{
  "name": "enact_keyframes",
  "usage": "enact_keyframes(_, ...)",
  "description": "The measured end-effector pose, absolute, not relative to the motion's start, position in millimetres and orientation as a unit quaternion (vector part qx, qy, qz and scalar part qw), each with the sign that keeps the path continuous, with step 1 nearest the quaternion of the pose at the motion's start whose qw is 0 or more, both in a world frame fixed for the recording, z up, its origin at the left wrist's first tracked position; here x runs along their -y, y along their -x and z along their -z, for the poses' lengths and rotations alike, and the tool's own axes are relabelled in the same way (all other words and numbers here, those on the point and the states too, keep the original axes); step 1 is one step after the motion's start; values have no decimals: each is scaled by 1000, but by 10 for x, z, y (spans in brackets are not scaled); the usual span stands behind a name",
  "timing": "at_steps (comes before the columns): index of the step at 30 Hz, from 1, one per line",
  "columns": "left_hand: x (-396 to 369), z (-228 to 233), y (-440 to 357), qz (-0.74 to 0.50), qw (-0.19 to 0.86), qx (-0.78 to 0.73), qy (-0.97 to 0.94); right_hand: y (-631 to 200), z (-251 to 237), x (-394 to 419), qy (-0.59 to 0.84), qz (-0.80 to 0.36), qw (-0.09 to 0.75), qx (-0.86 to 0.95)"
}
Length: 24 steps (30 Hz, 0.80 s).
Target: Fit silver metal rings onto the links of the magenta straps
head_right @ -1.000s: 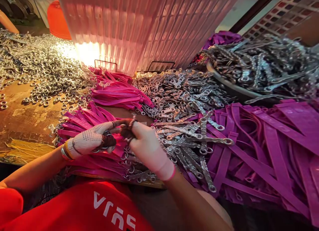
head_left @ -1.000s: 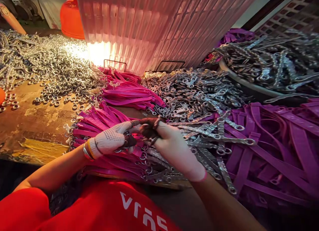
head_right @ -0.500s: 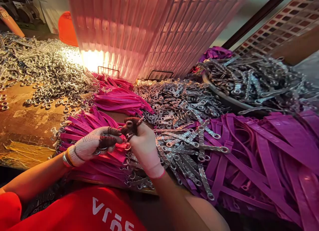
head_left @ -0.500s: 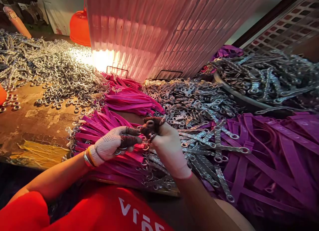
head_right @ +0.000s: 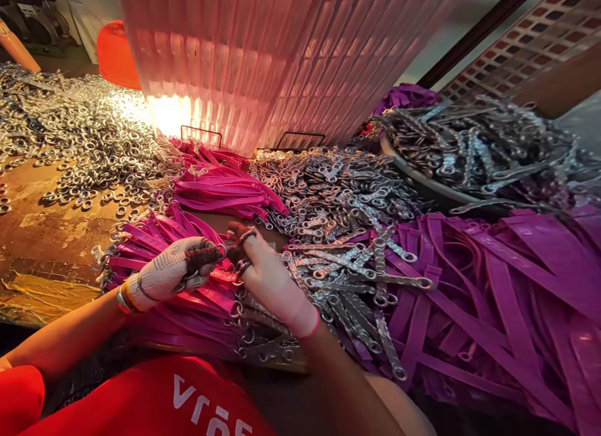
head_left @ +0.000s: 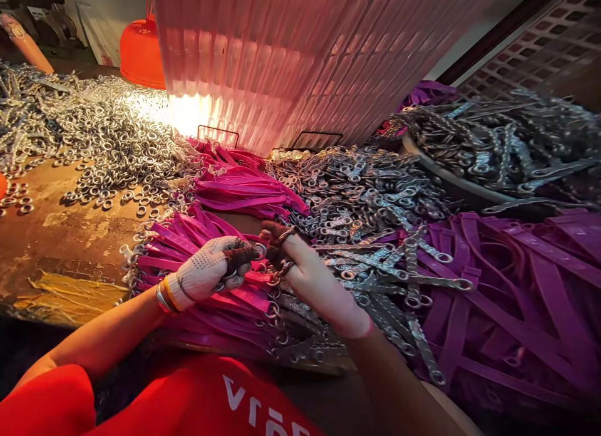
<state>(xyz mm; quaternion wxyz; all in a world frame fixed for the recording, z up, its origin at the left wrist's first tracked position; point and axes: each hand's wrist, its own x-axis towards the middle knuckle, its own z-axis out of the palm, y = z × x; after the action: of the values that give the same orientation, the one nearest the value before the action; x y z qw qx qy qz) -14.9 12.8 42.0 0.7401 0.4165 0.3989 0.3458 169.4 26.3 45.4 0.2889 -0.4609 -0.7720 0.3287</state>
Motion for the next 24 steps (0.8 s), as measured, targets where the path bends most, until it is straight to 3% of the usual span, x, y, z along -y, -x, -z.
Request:
enact_keyframes(6,-174,-336,131,-341,714,-434,-431,-1641,-435,-249,454,-291,280,794)
enact_keyframes(13,-161,-446,92,-314,646,-465,-517,-1639,-564,-195,522,-88,107,841)
enact_keyframes(17,-225,-433,4,-314,749,-429,-395,-1614,-582,-126,543,-30,97,833)
enact_keyframes(20,-383,-429,-71,-315,767,-419,-370,-1678,-543,-116,590,-65,101,799)
enact_keyframes(22,-612,-430,-131,-270,698,-441,-496,-1770,-518,-141,623,-119,93,767)
enact_keyframes(24,-961,-411,-217,-216,519,-464,-685,-1873,-495,-176,657,-132,78,738)
